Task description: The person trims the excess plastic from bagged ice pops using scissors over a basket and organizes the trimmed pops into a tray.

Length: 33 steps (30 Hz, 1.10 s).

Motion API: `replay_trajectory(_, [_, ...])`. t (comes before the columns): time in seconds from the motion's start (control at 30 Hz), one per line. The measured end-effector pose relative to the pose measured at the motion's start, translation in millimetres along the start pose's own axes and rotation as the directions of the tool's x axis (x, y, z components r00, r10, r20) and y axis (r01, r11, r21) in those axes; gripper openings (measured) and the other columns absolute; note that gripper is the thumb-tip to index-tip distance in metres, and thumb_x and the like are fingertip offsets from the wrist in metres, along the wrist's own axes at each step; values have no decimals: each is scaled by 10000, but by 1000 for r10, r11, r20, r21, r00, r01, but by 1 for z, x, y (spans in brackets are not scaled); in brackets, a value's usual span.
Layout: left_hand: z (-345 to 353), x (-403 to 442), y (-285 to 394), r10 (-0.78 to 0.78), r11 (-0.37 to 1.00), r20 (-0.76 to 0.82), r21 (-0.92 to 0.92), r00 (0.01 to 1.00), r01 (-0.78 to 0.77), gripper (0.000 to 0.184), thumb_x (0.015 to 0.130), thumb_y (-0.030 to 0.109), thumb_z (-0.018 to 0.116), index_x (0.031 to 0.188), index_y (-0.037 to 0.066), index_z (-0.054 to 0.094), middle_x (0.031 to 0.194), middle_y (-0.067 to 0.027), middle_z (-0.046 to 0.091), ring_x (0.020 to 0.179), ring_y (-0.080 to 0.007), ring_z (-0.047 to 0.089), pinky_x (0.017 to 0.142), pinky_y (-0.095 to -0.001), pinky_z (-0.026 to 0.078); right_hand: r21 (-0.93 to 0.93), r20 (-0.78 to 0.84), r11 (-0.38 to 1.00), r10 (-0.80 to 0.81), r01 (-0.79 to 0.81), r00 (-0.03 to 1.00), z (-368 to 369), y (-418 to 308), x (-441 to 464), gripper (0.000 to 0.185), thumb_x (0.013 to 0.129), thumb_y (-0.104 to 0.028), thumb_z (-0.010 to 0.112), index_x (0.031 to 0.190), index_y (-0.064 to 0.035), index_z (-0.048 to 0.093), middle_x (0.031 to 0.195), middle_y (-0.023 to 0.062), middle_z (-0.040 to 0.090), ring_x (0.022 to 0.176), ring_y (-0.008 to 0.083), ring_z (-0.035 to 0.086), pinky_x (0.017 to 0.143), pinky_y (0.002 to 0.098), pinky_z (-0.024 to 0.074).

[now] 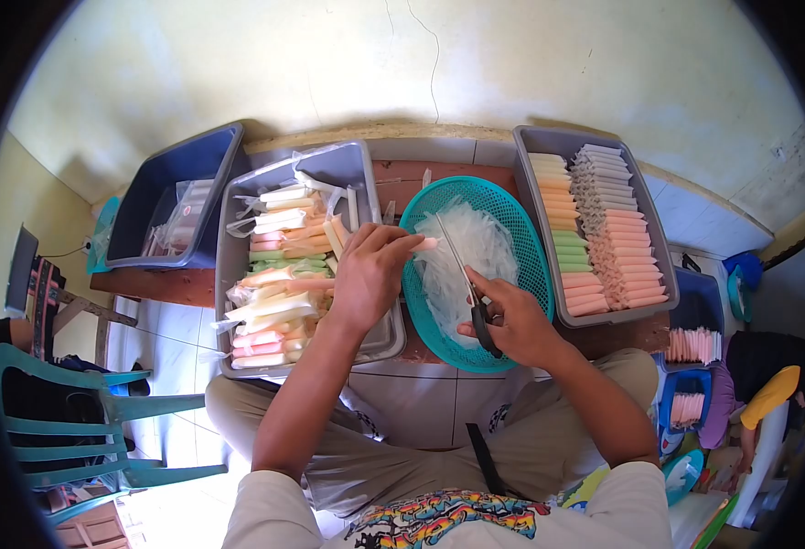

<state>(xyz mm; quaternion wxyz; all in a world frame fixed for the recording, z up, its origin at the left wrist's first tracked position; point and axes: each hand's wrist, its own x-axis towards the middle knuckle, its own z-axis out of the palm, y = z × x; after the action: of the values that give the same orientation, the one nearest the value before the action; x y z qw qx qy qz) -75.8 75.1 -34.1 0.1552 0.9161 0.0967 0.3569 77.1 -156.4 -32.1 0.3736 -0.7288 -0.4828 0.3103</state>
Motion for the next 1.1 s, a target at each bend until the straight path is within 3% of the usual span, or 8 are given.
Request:
replay_trajectory(0.03, [0, 0, 1, 1, 1000, 0, -1, 1000, -1, 332, 880, 17, 794, 1177, 154, 850, 1074, -51, 783, 1010, -281, 707, 925, -442, 576, -1, -1, 1000, 1, -1, 1000, 0, -1, 1, 948, 917, -271, 941, 1715, -115, 452, 1211, 141, 647, 952, 181, 692, 832, 342, 619])
replay_trajectory(0.1, [-1, 1, 2, -10, 1000, -14, -23, 1000, 10, 338, 888, 7, 799, 1191, 148, 841, 1076, -54, 779, 993, -290, 704, 916, -447, 570, -97, -74, 994, -52, 45, 996, 1, -1, 3, 984, 880, -452, 937, 1648, -7, 512, 1043, 174, 644, 879, 294, 692, 843, 408, 565])
replay_trajectory(0.23, [-3, 2, 5, -14, 998, -49, -66, 999, 11, 367, 889, -4, 805, 1223, 146, 827, 1085, -67, 775, 987, -301, 705, 915, -454, 564, -249, -104, 965, -112, 83, 988, 5, 1, 6, 975, 884, -426, 937, 1644, 9, 507, 1112, 188, 640, 920, 307, 694, 872, 422, 570])
replay_trajectory(0.3, [-5, 3, 6, -7, 997, -70, -75, 998, 1, 399, 888, -15, 807, 1255, 142, 812, 1094, -80, 773, 998, -315, 714, 918, -454, 562, -270, -115, 962, -64, 31, 991, 10, 6, 9, 965, 899, -389, 923, 1658, 6, 479, 1214, 219, 612, 979, 366, 704, 910, 455, 580])
replay_trajectory(0.5, [-8, 4, 8, -16, 992, -78, -130, 997, 6, 428, 878, -66, 799, 1275, 93, 804, 1154, -119, 785, 1040, -344, 736, 914, -458, 581, -420, -171, 907, -53, -24, 984, 20, 25, 20, 937, 913, -284, 887, 1680, -1, 428, 1306, 268, 561, 1097, 486, 698, 973, 506, 593])
replay_trajectory(0.83, [-10, 4, 10, 7, 988, -102, -155, 995, -23, 462, 883, -76, 799, 1297, 129, 812, 1157, -115, 785, 1031, -330, 741, 904, -442, 590, -511, -130, 849, 79, -135, 988, 34, 25, 32, 932, 892, -200, 854, 1690, -34, 401, 1337, 274, 566, 1086, 516, 710, 947, 543, 618])
replay_trajectory(1.1, [-11, 4, 15, 5, 974, -124, -226, 992, -33, 466, 874, -90, 799, 1299, 101, 804, 1178, -123, 779, 1058, -335, 752, 905, -427, 611, -663, -116, 733, 105, -156, 988, 38, 22, 36, 945, 856, -246, 873, 1671, -59, 430, 1296, 220, 598, 989, 446, 758, 836, 519, 652])
